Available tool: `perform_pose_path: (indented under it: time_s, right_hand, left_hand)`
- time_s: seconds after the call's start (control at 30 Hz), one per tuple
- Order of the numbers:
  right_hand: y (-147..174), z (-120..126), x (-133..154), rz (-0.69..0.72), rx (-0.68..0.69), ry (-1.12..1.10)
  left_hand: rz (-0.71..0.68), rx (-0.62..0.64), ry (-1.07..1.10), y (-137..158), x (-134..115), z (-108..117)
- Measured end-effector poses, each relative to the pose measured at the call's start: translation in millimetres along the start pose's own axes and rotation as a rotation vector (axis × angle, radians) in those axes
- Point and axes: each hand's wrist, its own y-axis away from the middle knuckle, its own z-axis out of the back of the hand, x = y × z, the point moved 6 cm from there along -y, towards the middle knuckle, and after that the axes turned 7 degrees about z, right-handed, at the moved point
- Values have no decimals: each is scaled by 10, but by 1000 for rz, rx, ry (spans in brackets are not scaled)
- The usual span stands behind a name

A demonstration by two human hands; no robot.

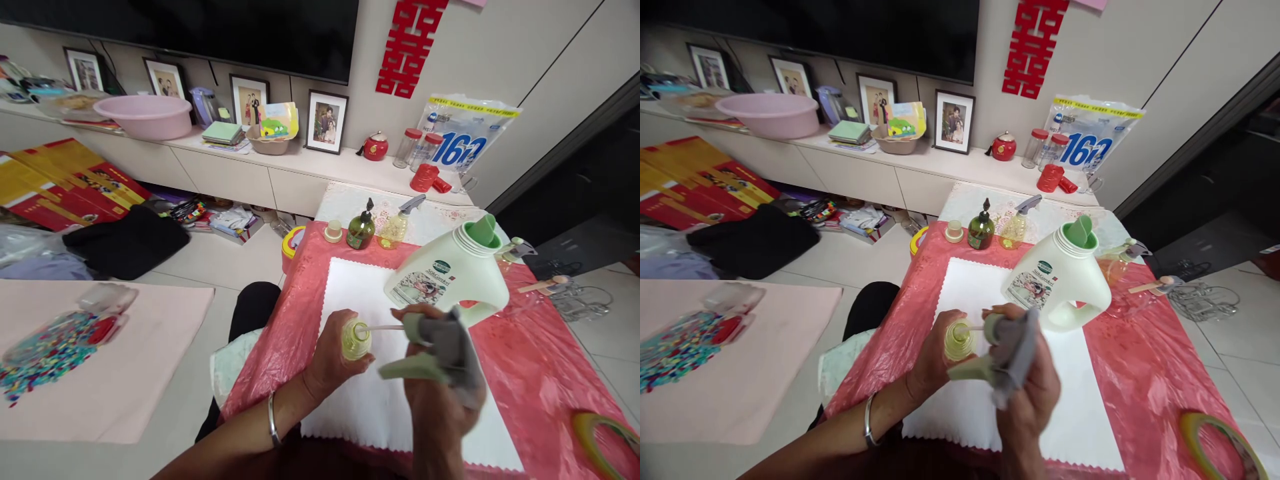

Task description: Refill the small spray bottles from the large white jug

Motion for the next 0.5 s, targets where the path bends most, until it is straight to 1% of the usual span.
perform_pose_path:
  time_s: [0.1, 0.17, 0.23, 0.27, 0.3, 0.33, 0.37, 0.43, 0.5]
  right_hand:
    - [-319, 154, 308, 69, -115, -13]
    - [-470, 277, 446, 114, -188, -26]
    - [-513, 454, 479, 167, -287, 31]
    - [-498, 542, 430, 162, -303, 86]
    - [-468, 613, 343, 142, -273, 157]
    - [-429, 642, 175, 45, -154, 213]
    - [-362, 664, -16, -53, -10, 328]
    - [-176, 695, -395, -170, 283, 594]
    - [16, 717, -711, -213, 471, 762]
  left_hand:
    - [-55, -6, 17, 58, 55, -14]
    - [-60, 4, 16, 72, 66, -20]
    - [-60, 9, 18, 70, 55, -16]
    - [-61, 7, 20, 65, 44, -9]
    - [-62, 4, 18, 59, 34, -3]
    - [-61, 4, 14, 53, 25, 1]
    - [-59, 5, 8, 47, 18, 5]
    - [-50, 14, 0, 38, 15, 5]
    - [-47, 22, 3, 35, 14, 4]
